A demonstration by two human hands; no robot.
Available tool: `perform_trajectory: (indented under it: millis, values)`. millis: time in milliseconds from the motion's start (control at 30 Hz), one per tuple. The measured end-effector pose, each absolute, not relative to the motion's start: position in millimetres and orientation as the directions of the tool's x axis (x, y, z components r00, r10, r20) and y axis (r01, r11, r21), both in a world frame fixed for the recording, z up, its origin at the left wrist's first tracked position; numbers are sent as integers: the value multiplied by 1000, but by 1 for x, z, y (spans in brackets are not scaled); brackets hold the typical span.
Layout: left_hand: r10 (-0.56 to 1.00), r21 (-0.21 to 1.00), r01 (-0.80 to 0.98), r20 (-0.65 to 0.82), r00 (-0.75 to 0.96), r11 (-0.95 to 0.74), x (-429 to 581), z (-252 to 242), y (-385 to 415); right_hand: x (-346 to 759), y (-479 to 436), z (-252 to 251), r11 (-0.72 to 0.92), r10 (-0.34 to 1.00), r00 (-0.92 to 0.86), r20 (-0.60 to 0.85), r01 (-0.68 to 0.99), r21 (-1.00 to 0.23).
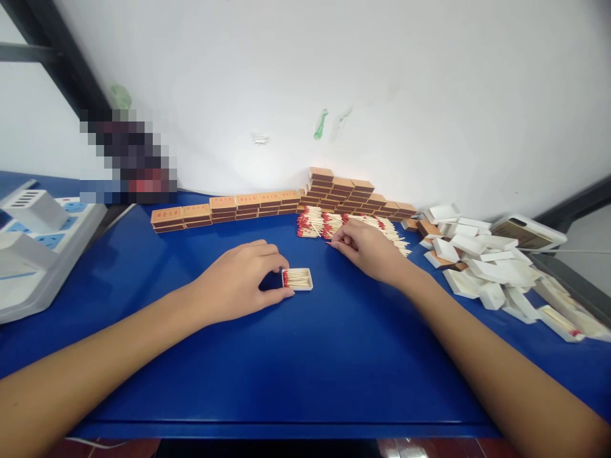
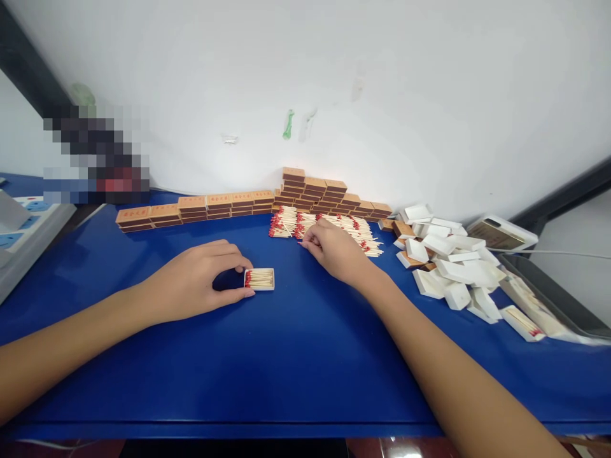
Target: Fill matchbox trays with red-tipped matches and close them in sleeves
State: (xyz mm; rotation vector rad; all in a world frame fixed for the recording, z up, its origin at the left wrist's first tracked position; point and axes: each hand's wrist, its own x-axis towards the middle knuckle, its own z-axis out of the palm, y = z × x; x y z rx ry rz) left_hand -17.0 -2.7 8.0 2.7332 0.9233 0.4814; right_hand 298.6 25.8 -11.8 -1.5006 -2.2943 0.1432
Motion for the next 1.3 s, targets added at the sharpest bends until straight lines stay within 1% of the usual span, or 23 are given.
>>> perform_trajectory:
  millis: [167,267,433,533,667,733,833,900,967,1100,1300]
  values:
    - [621,310,548,234,748,-777,-17,7,-2,285,16,-9,421,901,-362,240,861,-286]
    - [623,315,549,226,749,-774,-17,8,-2,275,7,-3,457,887,-400,233,834,-309]
    - [626,308,555,228,746,-773,-17,8,-2,274,1,1,486,873,-438,215,819,-305]
    - [616,300,545,244,749,-782,-17,7,-1,279,1,5,481,877,-450,169,813,-328]
    - [619,305,547,240,748,-779,-17,8,-2,283,-4,16,490,870,-471,148,791,-367]
    - [624,311,551,230,747,-774,-17,8,-2,283,-8,22,488,864,-495,93,778,-396]
    - [627,312,555,222,747,-771,-17,9,-3,281,-12,26,473,843,-538,-27,764,-438]
    - [625,308,555,221,749,-773,-16,9,-3,278,-12,24,458,843,-535,-53,767,-449]
    - [623,307,553,218,751,-774,-16,9,-3,275,-10,19,448,864,-504,-16,783,-432]
    - [630,317,557,216,746,-768,-17,9,-2,270,-7,9,450,889,-445,106,809,-378]
    - [630,319,555,222,744,-768,-17,8,-1,268,-5,3,433,902,-398,171,831,-350]
